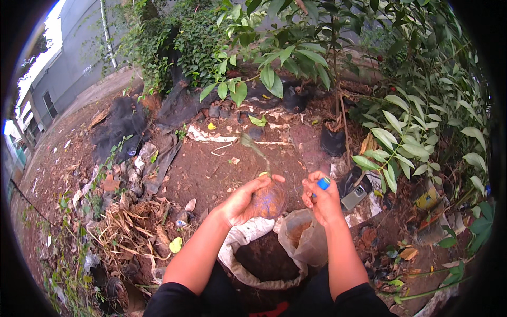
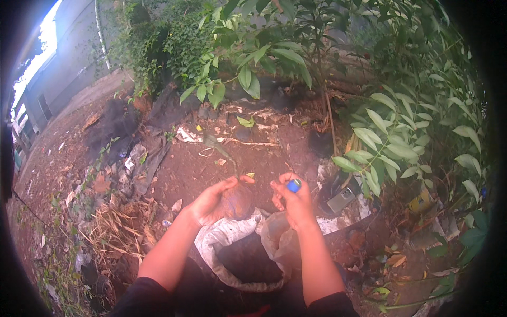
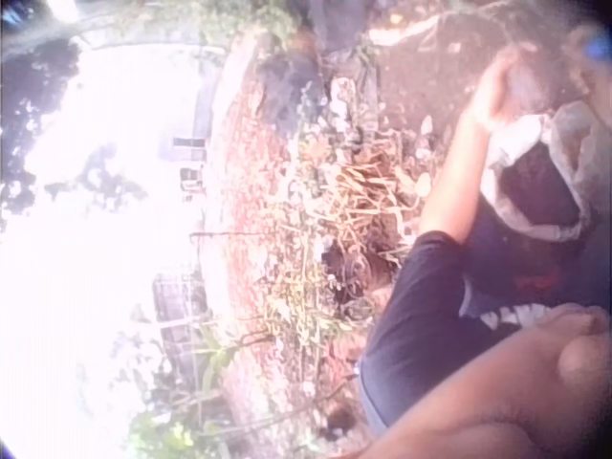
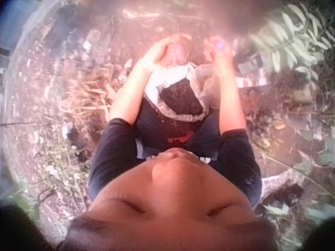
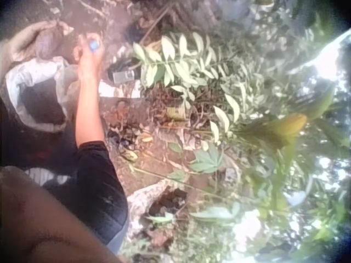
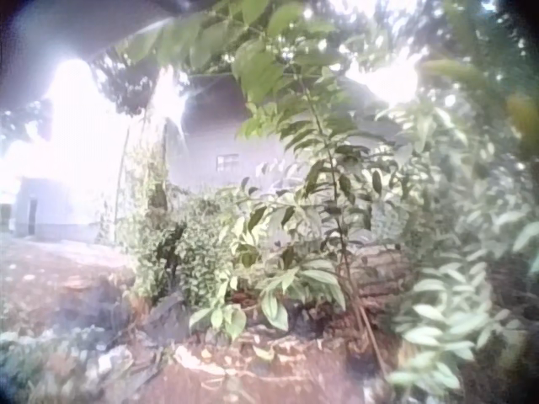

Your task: The person sits on the ground and repeatedly picks up coconut husks from a white sack. They use a blue marker to draw on the surface of each husk, then place it back into the sack. The process is repeated for multiple husks.

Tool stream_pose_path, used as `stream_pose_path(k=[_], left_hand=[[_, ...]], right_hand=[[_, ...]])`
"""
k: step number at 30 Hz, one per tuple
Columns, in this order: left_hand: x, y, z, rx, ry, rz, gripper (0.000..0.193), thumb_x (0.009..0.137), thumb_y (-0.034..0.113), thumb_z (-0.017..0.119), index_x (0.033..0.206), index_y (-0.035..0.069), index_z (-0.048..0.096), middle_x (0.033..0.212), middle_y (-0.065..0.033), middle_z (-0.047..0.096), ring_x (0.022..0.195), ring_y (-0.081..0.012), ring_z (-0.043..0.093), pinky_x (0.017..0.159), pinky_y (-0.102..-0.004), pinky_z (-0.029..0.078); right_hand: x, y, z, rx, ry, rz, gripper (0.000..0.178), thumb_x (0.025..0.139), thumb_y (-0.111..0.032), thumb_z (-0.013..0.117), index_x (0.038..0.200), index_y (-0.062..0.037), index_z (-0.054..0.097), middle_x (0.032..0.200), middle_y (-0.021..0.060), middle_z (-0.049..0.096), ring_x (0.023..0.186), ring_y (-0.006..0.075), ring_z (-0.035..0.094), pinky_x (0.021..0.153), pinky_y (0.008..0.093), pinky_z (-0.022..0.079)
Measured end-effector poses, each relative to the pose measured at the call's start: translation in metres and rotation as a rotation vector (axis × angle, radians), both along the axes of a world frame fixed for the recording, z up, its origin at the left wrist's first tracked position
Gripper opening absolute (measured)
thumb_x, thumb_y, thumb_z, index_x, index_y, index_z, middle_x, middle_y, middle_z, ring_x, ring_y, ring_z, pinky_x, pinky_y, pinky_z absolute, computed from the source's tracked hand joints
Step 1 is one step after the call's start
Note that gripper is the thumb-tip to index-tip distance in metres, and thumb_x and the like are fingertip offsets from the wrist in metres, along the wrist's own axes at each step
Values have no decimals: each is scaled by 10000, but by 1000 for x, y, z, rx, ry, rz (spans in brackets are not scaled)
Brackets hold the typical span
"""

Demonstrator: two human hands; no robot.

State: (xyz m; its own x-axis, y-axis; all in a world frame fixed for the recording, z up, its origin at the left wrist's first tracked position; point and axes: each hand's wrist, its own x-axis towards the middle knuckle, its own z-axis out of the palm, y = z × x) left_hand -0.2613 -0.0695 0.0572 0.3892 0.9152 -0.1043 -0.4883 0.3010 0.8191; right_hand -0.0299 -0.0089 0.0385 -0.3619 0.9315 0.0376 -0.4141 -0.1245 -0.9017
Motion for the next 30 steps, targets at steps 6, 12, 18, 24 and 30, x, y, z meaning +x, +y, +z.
stream_pose_path(k=[6,12,18,24,30], left_hand=[[19,12,-28,92,427,41,372,1094,323,440,1310,73,611,1219,-107,636,1122,-196,632,934,-373,543],[31,14,-44,-4,479,201,381,1072,270,400,1361,56,526,1232,-132,621,1160,-228,631,950,-394,542],[21,27,-62,-117,241,205,393,995,215,479,1368,90,473,1148,-118,602,1029,-208,638,897,-387,557],[25,10,-28,-157,135,303,294,985,131,502,1279,116,493,1067,-79,539,924,-198,587,790,-364,554],[23,24,-42,-96,-157,273,408,1089,340,461,1430,115,448,1334,-156,561,1172,-303,612,897,-400,592]], right_hand=[[-4,0,3,51,-46,-15,157,978,-49,662,913,-70,521,738,28,522,555,114,488,489,250,351],[-7,-8,8,316,-374,-91,175,940,-63,722,872,-70,562,667,-4,534,585,95,540,513,247,383],[-40,-45,2,754,-676,-115,168,892,-100,748,924,-25,602,757,96,608,656,244,630,593,362,477],[-53,-72,-1,910,-852,16,245,874,-176,725,1037,-49,594,964,204,646,881,437,673,703,525,524],[-58,-76,-9,843,-795,64,221,902,-193,709,1042,-62,599,828,192,675,801,454,673,671,538,522]])
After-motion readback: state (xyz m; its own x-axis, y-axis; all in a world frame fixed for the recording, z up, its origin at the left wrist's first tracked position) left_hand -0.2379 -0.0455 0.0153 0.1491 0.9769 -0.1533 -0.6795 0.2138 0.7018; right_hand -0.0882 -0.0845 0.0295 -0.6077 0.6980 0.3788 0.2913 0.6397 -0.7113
